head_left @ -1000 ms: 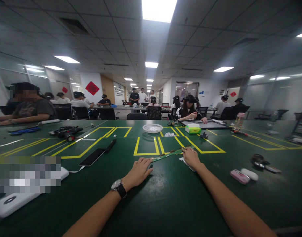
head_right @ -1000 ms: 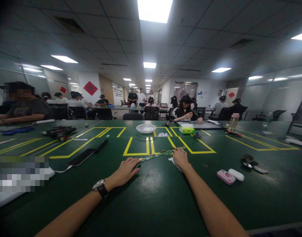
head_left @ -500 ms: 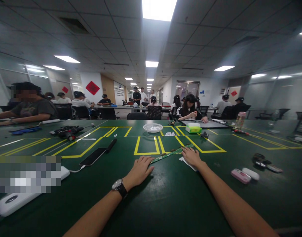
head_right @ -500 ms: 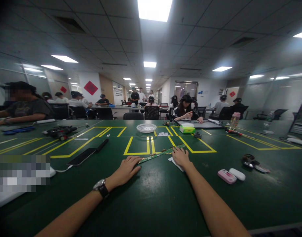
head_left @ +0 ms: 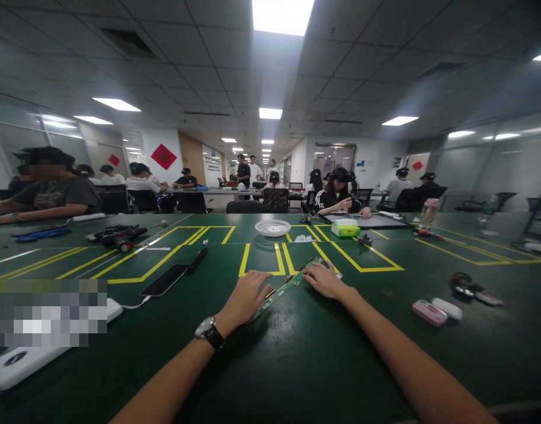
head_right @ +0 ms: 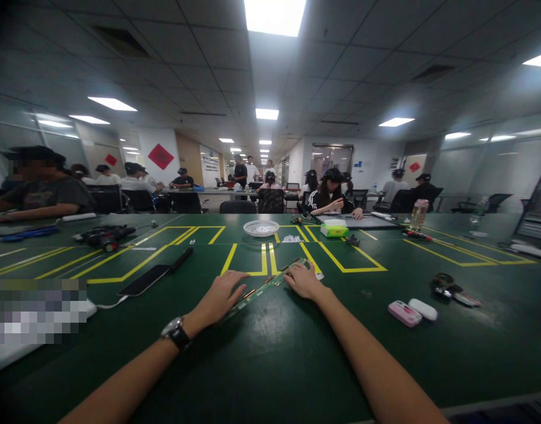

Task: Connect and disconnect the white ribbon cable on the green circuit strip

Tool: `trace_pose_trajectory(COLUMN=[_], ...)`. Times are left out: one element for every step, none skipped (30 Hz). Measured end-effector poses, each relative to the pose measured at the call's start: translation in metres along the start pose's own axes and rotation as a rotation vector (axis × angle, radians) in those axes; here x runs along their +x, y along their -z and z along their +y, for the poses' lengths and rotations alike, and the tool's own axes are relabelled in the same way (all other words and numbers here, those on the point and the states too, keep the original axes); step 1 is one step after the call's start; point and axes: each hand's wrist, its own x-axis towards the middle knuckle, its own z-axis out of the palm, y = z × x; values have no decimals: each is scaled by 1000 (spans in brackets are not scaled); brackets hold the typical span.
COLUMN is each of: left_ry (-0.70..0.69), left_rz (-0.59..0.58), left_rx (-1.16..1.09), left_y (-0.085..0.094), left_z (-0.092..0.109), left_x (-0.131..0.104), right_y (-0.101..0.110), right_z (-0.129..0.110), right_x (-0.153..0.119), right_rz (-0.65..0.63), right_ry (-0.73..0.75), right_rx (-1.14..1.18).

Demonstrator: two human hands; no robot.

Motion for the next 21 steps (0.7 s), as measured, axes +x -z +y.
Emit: trace_pose_trajectory(left_ry=[10,13,14,10,5,-3,-14,-27,-38,-45,-47,-46,-44,-42,-43,-40,-32,-17,1,18,31], left_rz=[7,6,8,-1,-18,-40,-69,-99,-128,-151,-172,-194,-216,-237,-257,-275,-286,-292,-296,-301,-306], left_rx=[-7,-10,-7,-3,4,10,13,14,13,13,12,11,9,7,5,3,2,1,0,-3,-5], left_y=[1,1,1,1,0,0,-1,-1,-2,-2,-2,-2,-3,-4,-5,-6,-7,-9,-9,-10,-10], left_z=[-2,-4,-6,-8,-10,-11,-12,-12,-11,-11,-10,-9,-8,-8,-7,-7,-7,-8,-8,-9,-10], left_x=[1,1,1,2,2,1,1,0,0,-1,-2,-4,-5,-6,-7,-8,-9,-9,-9,-9,-9], right_y=[-2,-3,-4,-4,-4,-3,-2,-1,0,1,1,2,2,3,3,3,4,5,7,9,11], right_z=[-8,-16,-23,-31,-39,-47,-54,-60,-67,-72,-77,-82,-86,-89,-91,-91,-90,-88,-83,-76,-67], right_x=[0,0,0,-1,-2,-3,-4,-6,-7,-9,-11,-12,-14,-14,-15,-14,-13,-12,-10,-8,-7], right_rz=[3,5,7,7,5,-1,-10,-20,-28,-32,-34,-33,-29,-25,-20,-16,-8,6,26,51,80], right_ry=[46,92,136,178,218,255,293,332,371,411,447,481,508,533,556,576,585,573,531,454,346], right_rx=[22,41,59,77,96,116,137,158,178,199,219,236,249,256,258,252,239,219,190,148,96])
